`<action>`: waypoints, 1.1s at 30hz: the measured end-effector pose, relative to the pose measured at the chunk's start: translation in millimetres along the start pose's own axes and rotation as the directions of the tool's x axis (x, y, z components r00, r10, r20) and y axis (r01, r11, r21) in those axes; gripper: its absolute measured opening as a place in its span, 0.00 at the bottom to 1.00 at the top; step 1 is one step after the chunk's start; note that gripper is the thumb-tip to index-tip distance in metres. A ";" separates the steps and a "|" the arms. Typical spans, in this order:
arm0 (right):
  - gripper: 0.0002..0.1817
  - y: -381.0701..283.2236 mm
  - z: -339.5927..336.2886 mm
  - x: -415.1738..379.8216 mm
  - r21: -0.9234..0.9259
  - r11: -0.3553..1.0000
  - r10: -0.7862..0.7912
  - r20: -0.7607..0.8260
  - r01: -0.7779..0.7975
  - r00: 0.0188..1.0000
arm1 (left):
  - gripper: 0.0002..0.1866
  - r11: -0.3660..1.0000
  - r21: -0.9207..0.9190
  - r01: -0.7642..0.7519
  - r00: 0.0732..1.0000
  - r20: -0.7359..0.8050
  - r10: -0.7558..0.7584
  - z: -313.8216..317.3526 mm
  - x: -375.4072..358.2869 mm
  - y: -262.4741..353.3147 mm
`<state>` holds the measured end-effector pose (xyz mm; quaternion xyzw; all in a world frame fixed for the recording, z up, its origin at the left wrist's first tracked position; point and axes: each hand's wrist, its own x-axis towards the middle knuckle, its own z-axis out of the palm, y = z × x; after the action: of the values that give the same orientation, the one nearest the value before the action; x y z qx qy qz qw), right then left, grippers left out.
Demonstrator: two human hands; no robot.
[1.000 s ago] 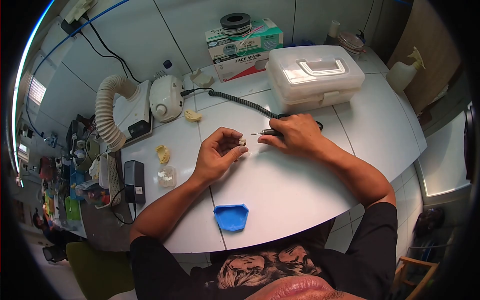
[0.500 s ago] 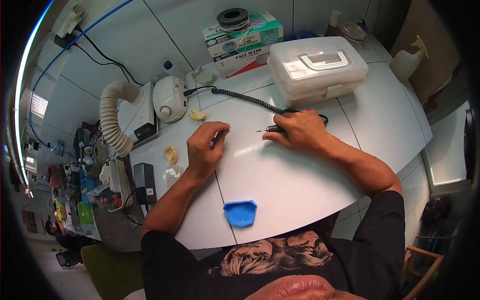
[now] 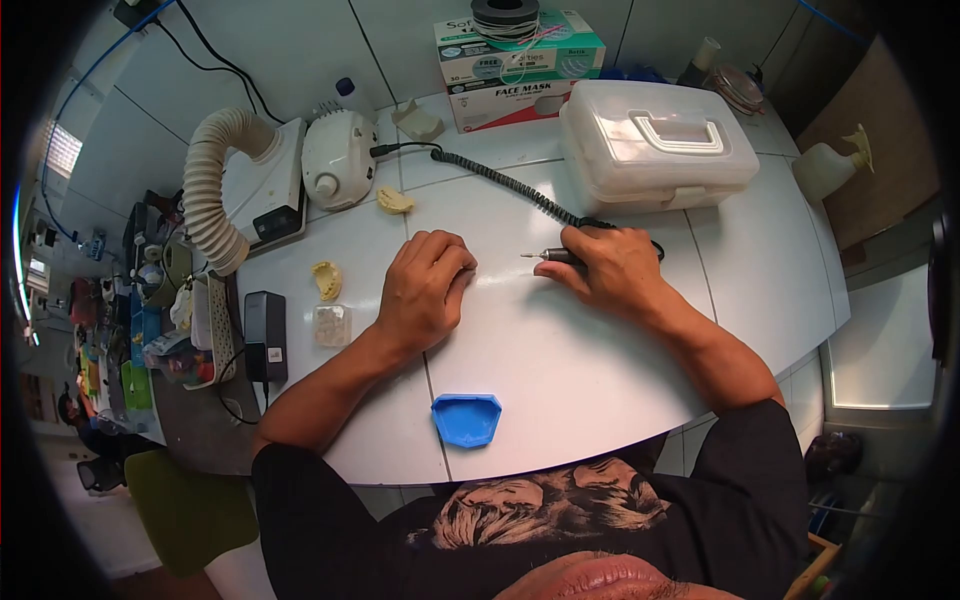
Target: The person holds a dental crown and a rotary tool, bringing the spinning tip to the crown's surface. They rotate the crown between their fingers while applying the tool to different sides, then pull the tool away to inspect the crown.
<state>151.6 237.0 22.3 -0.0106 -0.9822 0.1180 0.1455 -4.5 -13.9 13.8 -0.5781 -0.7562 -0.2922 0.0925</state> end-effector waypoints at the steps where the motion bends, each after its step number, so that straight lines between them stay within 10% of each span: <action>1: 0.32 -0.8 -0.7 -0.3 -0.003 1.000 0.008 0.010 -0.008 1.000 | 0.08 0.938 -0.326 0.120 0.992 0.001 -0.127 3.2 -2.0 2.1; 4: 0.32 -2.0 -3.5 -0.7 -0.011 1.000 0.009 0.016 -0.008 1.000 | 0.06 0.108 -0.929 0.355 0.885 0.297 -0.358 11.5 -7.7 1.6; 7: 0.32 0.5 -0.9 1.7 -0.015 1.000 -0.015 -0.002 0.015 1.000 | 0.05 -0.162 -0.901 0.402 0.800 0.431 -0.417 17.7 -12.2 8.3; 33: 0.30 0.2 0.5 9.4 -0.035 0.999 -0.042 -0.034 0.041 0.999 | 0.08 -0.044 -0.880 0.474 0.863 0.474 -0.174 12.6 -13.0 3.5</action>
<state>142.5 237.6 24.4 0.0051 -0.9815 0.0977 0.1645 5.3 -17.1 -1.5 -0.3104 -0.4640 -0.6740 -0.4839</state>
